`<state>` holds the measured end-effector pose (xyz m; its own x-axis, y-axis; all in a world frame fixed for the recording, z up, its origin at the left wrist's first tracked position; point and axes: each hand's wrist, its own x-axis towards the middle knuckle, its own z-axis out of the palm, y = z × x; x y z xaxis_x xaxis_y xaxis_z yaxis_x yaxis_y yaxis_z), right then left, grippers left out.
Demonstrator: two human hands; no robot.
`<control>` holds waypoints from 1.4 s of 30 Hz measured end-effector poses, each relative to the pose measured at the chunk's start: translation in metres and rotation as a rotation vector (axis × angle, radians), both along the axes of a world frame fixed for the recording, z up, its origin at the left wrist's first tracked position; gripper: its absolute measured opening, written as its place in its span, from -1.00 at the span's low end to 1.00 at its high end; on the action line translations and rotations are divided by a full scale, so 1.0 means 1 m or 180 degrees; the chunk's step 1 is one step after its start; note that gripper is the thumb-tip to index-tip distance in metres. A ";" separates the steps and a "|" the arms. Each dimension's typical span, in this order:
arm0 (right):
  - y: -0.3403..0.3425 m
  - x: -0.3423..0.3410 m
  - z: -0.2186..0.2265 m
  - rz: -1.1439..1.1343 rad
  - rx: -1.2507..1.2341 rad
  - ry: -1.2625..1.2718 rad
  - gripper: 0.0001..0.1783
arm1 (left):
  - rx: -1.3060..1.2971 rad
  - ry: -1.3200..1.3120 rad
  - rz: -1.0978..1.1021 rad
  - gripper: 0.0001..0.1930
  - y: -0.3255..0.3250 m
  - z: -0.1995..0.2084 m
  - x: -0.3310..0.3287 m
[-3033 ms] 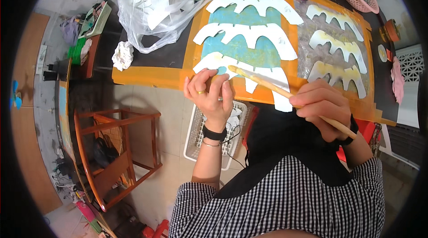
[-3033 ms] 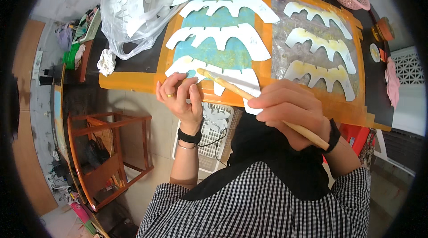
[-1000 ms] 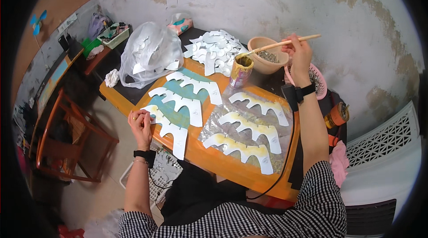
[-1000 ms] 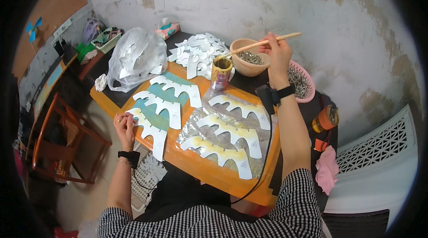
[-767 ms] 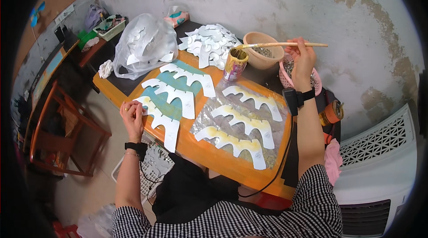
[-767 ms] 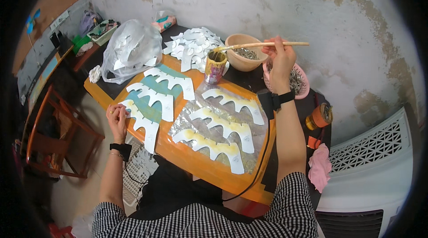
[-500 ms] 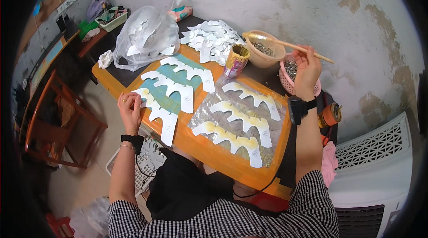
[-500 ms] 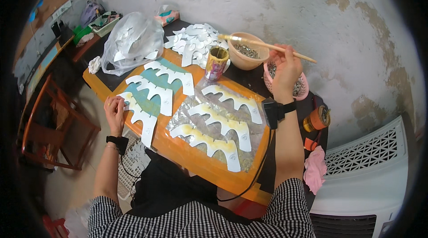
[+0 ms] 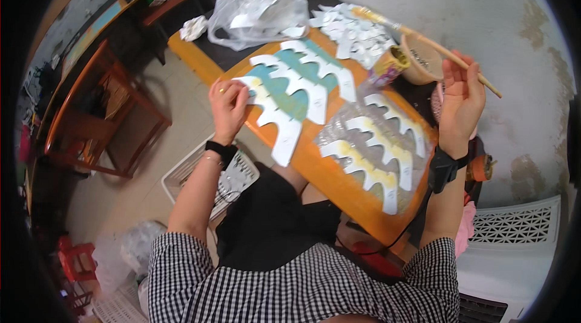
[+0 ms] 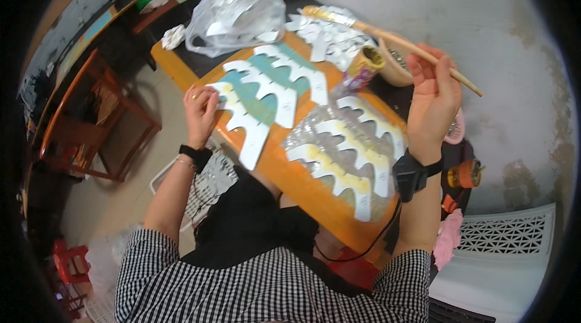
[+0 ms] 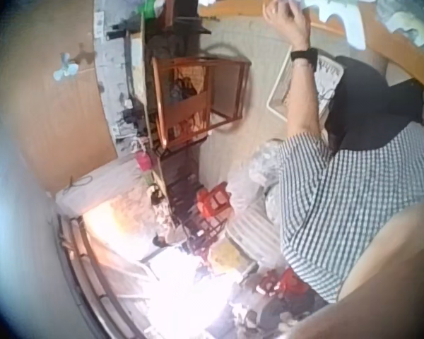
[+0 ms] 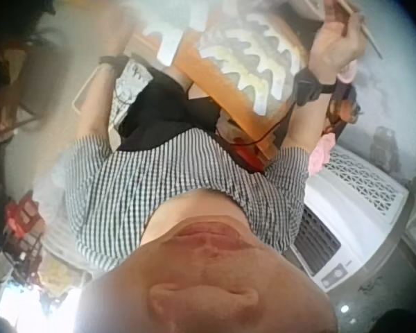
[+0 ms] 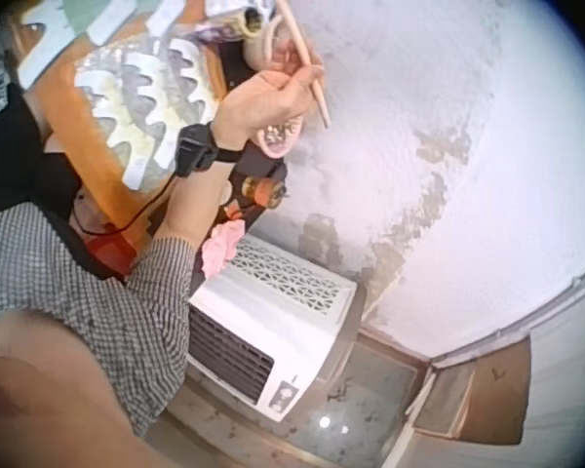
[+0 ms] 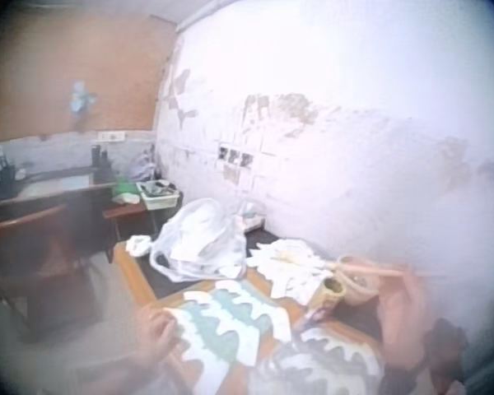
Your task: Apply glue to white material shoe components using a brush.
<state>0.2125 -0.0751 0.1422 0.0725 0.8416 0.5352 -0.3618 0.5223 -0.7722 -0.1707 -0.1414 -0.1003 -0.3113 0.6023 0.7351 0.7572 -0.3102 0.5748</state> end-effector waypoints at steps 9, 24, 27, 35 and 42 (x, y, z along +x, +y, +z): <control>-0.065 -0.093 -0.080 0.0374 0.0023 -0.1473 -0.75 | -0.0068 -0.0173 -0.0824 -0.92 -0.031 0.016 0.003; -0.085 -0.104 -0.107 0.0376 0.0816 -0.2488 -0.85 | -0.0061 0.0174 -0.1000 -0.93 -0.050 -0.003 0.017; -0.096 -0.100 -0.105 0.0462 0.0859 -0.2564 -0.83 | -0.0064 0.0122 -0.0990 -0.93 -0.049 -0.003 0.020; -0.089 -0.108 -0.106 0.0349 0.1388 -0.2906 -0.88 | -0.0129 0.0114 -0.0890 -0.87 -0.045 -0.009 0.024; -0.101 -0.101 -0.094 0.0505 0.1221 -0.2930 -0.82 | -0.0101 0.0109 -0.0869 -0.85 -0.046 -0.012 0.023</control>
<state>0.1119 -0.1757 0.0481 -0.6031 0.5650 0.5631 0.2035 0.7915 -0.5762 -0.1472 -0.1871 -0.1123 -0.1095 0.6835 0.7217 0.6673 -0.4876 0.5630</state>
